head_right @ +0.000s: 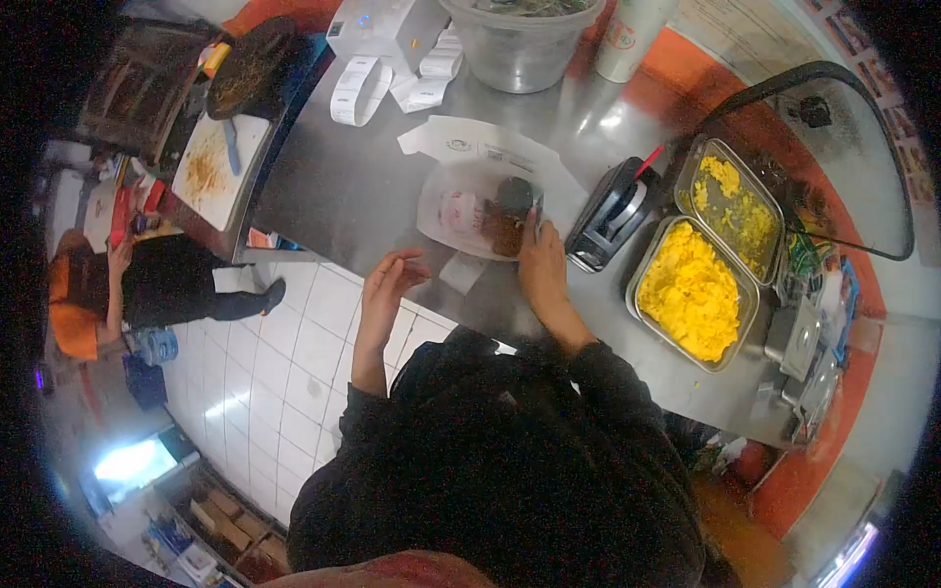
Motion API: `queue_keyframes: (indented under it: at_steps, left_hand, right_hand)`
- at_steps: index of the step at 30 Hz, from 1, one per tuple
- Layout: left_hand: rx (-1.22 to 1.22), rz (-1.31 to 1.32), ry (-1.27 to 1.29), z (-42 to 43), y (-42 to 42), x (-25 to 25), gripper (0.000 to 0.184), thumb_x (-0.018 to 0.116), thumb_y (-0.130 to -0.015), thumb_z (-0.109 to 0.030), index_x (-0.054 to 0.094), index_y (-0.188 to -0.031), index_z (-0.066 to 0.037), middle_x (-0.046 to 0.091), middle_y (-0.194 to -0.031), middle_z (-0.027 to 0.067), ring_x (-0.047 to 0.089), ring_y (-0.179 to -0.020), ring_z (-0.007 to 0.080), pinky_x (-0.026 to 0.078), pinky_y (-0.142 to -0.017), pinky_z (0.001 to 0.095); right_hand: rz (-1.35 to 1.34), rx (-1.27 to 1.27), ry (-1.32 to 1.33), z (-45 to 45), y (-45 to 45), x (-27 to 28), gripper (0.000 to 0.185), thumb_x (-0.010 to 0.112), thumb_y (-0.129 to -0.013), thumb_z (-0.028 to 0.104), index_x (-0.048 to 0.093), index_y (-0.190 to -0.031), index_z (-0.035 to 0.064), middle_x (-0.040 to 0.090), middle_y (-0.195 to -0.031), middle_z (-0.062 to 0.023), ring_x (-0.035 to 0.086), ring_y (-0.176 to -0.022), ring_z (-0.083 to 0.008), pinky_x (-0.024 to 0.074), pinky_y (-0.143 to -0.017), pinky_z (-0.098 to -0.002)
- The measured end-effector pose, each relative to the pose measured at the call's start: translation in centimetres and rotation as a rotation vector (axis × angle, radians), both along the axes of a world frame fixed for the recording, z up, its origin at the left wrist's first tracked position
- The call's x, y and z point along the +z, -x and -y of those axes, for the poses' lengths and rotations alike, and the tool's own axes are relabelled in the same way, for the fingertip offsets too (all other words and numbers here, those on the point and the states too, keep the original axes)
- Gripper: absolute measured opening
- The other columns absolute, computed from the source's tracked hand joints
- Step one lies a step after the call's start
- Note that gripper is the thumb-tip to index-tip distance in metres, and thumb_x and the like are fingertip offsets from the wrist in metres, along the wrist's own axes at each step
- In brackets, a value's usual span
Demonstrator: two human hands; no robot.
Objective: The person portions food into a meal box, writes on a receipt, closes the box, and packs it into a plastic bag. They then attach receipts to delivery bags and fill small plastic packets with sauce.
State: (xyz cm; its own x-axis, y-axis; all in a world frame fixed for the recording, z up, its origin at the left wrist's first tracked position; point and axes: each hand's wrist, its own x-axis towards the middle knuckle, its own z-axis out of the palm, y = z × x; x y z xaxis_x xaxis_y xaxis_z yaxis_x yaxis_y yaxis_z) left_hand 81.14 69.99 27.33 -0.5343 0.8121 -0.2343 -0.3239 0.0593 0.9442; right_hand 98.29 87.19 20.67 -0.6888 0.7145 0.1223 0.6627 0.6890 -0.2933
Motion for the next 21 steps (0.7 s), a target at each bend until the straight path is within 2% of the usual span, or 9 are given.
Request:
queue_keyframes:
  at_steps: [7, 9, 12, 13, 14, 15, 17, 19, 21]
  left_hand:
    - [-0.074, 0.022, 0.037, -0.8, 5.6, -1.3, 0.03, 0.04, -0.097, -0.022, 0.056, -0.11, 0.0, 0.063, -0.092, 0.0094, 0.061, -0.086, 0.0163, 0.047, -0.082, 0.03]
    - [-0.122, -0.02, 0.041, -1.6, 6.7, -1.1, 0.029, 0.041, -0.097, -0.022, 0.056, -0.108, 0.0, 0.063, -0.092, 0.0099, 0.062, -0.085, 0.0165, 0.047, -0.081, 0.0293]
    - [-0.15, -0.077, 0.051, -3.1, 7.9, -1.4, 0.029, 0.041, -0.097, -0.021, 0.056, -0.108, 0.0, 0.063, -0.091, 0.0101, 0.062, -0.086, 0.0166, 0.047, -0.08, 0.0287]
    - [-0.114, -0.071, 0.07, -3.9, 7.7, -0.9, 0.022, 0.042, -0.095, -0.016, 0.057, -0.1, -0.001, 0.063, -0.09, 0.0101, 0.061, -0.086, 0.0169, 0.047, -0.079, 0.0288]
    - [-0.149, -0.073, 0.06, -4.6, 7.4, -0.2, 0.022, 0.042, -0.095, -0.016, 0.057, -0.1, -0.001, 0.063, -0.09, 0.0101, 0.061, -0.086, 0.0169, 0.047, -0.079, 0.0288]
    - [-0.155, -0.162, 0.009, -5.2, 6.9, 0.7, 0.017, 0.043, -0.093, -0.013, 0.056, -0.095, -0.001, 0.063, -0.089, 0.01, 0.06, -0.086, 0.0177, 0.046, -0.08, 0.0294]
    - [-0.208, -0.328, -0.039, -6.9, 5.5, 3.1, 0.007, 0.045, -0.088, -0.006, 0.049, -0.083, -0.004, 0.06, -0.089, 0.0095, 0.058, -0.089, 0.0187, 0.043, -0.084, 0.0309]
    - [-0.318, -0.382, -0.163, -9.3, 3.9, 5.1, 0.006, 0.045, -0.088, -0.006, 0.049, -0.084, -0.003, 0.06, -0.09, 0.0098, 0.056, -0.09, 0.0179, 0.041, -0.085, 0.0305]
    - [-0.393, -0.452, -0.233, -11.7, 1.0, 7.9, 0.006, 0.048, -0.088, -0.007, 0.049, -0.085, -0.002, 0.059, -0.092, 0.0099, 0.053, -0.093, 0.0155, 0.038, -0.087, 0.0276]
  right_hand:
    - [-0.091, -0.016, 0.079, 0.0, -0.4, 5.5, 0.067, 0.05, -0.075, -0.005, 0.029, -0.139, -0.0005, 0.046, -0.095, -0.0201, 0.05, -0.086, -0.0328, 0.0426, -0.078, -0.039]
    - [-0.357, -0.125, 0.149, 0.1, -1.7, 8.1, 0.058, 0.047, -0.079, -0.004, 0.037, -0.136, 0.0008, 0.043, -0.089, -0.0163, 0.046, -0.08, -0.0311, 0.0404, -0.073, -0.035]
    - [-0.458, -0.35, -0.117, -2.7, -5.7, 9.8, 0.047, 0.041, -0.086, -0.003, 0.043, -0.133, 0.0028, 0.047, -0.091, -0.0186, 0.049, -0.082, -0.0319, 0.0411, -0.077, -0.0364]
    - [-0.54, -0.352, -0.253, -4.6, -7.2, 10.6, 0.045, 0.04, -0.087, -0.002, 0.045, -0.131, 0.0041, 0.05, -0.095, -0.0201, 0.05, -0.088, -0.0346, 0.0414, -0.079, -0.0376]
    - [-0.527, -0.475, -0.142, -5.8, -9.0, 11.9, 0.044, 0.039, -0.088, -0.002, 0.046, -0.13, 0.0042, 0.052, -0.102, -0.0225, 0.051, -0.095, -0.0382, 0.0418, -0.081, -0.0397]
    - [-0.419, -0.51, -0.318, -8.1, -11.3, 11.3, 0.043, 0.039, -0.087, -0.002, 0.047, -0.128, 0.0031, 0.052, -0.104, -0.0261, 0.053, -0.095, -0.0409, 0.0436, -0.079, -0.0428]
    - [-0.297, -0.656, -0.264, -13.1, -17.5, 7.4, 0.038, 0.045, -0.082, -0.003, 0.051, -0.119, -0.0013, 0.053, -0.103, -0.0289, 0.055, -0.09, -0.0423, 0.0451, -0.076, -0.0459]
    - [0.034, -0.701, -0.18, -17.3, -22.7, 4.3, 0.033, 0.05, -0.077, 0.002, 0.054, -0.109, -0.0037, 0.054, -0.101, -0.0306, 0.056, -0.085, -0.0434, 0.0466, -0.073, -0.0469]
    - [0.29, -0.67, 0.059, -20.7, -26.2, 2.4, 0.032, 0.055, -0.075, 0.006, 0.055, -0.105, -0.0034, 0.054, -0.106, -0.0297, 0.055, -0.094, -0.0418, 0.0452, -0.079, -0.0479]
